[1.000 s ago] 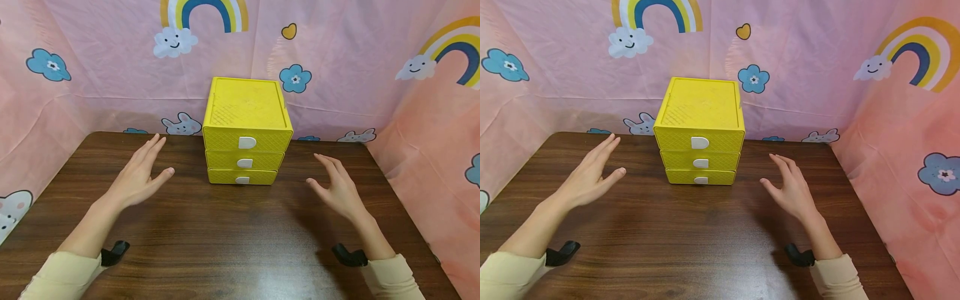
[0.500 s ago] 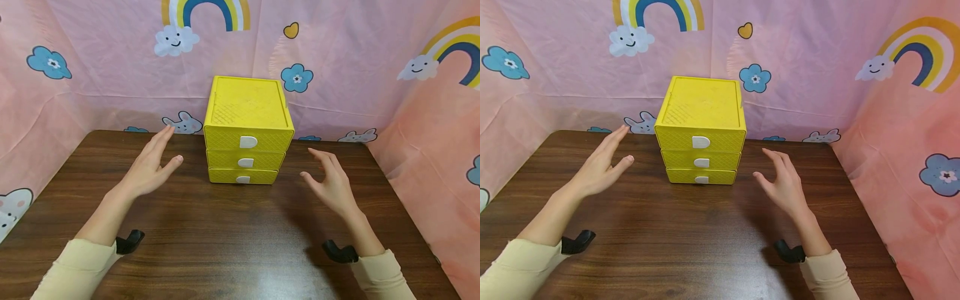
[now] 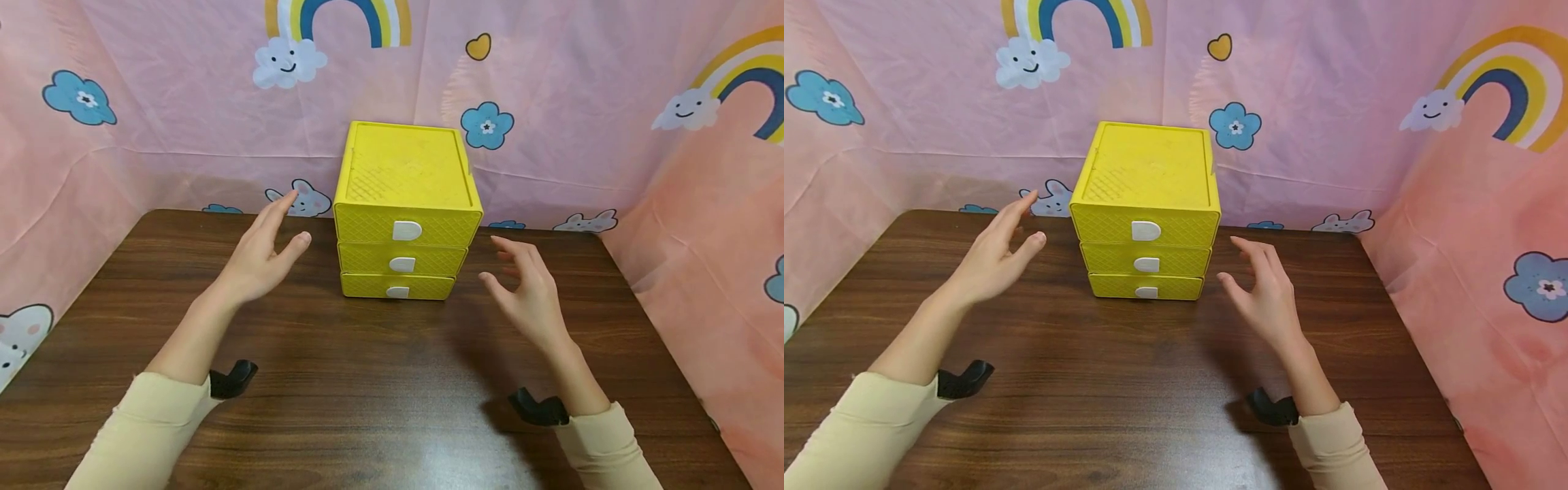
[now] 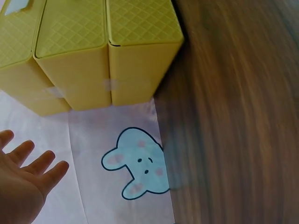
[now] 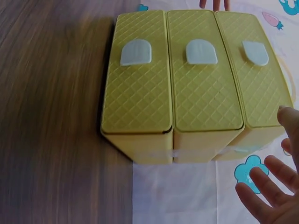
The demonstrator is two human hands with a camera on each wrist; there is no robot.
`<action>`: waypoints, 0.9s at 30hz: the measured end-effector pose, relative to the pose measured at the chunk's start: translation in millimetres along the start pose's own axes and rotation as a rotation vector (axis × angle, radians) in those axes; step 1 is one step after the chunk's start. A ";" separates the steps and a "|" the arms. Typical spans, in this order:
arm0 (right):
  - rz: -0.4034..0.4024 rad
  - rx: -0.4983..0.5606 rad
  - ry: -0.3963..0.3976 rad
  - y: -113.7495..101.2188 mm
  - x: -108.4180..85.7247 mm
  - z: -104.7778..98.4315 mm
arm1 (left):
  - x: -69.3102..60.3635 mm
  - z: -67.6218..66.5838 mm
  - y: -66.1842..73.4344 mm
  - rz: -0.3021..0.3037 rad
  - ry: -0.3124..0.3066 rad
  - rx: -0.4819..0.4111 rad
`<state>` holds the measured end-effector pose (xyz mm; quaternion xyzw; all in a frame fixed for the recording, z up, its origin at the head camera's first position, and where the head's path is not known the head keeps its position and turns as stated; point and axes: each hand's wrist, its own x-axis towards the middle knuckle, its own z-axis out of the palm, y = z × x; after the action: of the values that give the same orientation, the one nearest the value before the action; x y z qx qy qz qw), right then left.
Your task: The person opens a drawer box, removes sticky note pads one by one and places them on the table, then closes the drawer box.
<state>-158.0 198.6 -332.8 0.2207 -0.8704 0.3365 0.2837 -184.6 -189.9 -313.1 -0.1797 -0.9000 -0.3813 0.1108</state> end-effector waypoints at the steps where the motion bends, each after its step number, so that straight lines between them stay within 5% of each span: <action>1: -0.003 0.002 0.007 -1.2 0.5 1.0 | 1.2 0.5 1.0 0.001 0.003 -0.012; 13: -0.017 0.049 0.057 -14.4 7.0 16.0 | 18.8 1.8 20.9 0.001 0.036 -0.141; 27: -0.033 0.064 0.103 -31.7 16.9 31.0 | 46.7 -7.9 41.9 -0.144 -0.005 -0.134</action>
<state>-163.0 151.9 -326.4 0.2265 -0.8396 0.3705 0.3264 -209.5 -157.4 -264.9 -0.1225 -0.8834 -0.4471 0.0684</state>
